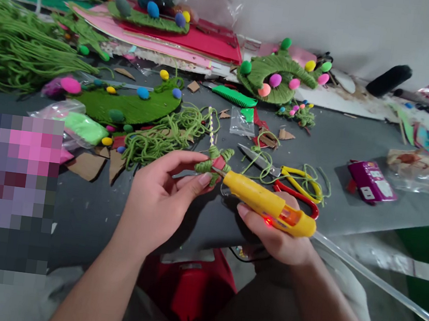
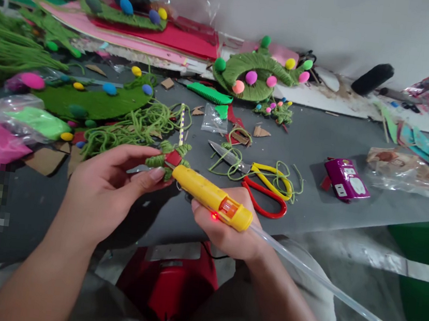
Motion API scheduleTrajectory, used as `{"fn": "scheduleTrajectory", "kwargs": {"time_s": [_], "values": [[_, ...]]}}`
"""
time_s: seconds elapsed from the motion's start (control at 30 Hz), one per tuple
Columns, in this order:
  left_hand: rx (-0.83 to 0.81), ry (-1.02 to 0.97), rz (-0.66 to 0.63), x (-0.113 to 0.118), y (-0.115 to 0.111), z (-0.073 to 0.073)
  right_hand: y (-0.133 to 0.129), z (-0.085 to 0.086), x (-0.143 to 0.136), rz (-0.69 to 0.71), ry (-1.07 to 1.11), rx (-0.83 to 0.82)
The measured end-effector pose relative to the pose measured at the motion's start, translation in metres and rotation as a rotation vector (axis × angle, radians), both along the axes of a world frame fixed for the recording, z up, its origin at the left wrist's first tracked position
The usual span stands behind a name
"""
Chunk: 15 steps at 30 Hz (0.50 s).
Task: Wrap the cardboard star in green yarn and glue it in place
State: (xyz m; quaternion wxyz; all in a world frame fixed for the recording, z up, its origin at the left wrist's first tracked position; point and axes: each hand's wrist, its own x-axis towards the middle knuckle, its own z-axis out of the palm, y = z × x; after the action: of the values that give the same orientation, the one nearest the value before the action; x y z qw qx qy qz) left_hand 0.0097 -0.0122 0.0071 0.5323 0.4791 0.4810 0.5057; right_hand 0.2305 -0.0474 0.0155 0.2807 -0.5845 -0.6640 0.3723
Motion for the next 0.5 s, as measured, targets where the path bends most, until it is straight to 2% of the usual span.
{"fn": "scheduleTrajectory", "kwargs": {"time_s": [0.17, 0.5], "values": [[0.004, -0.021, -0.001, -0.0003, -0.0005, 0.0002, 0.0002, 0.0005, -0.0003, 0.042, 0.042, -0.062], [0.044, 0.013, 0.025, -0.0019, -0.0015, -0.0014, 0.0004, 0.0005, -0.0003, 0.128, 0.131, -0.062]]}}
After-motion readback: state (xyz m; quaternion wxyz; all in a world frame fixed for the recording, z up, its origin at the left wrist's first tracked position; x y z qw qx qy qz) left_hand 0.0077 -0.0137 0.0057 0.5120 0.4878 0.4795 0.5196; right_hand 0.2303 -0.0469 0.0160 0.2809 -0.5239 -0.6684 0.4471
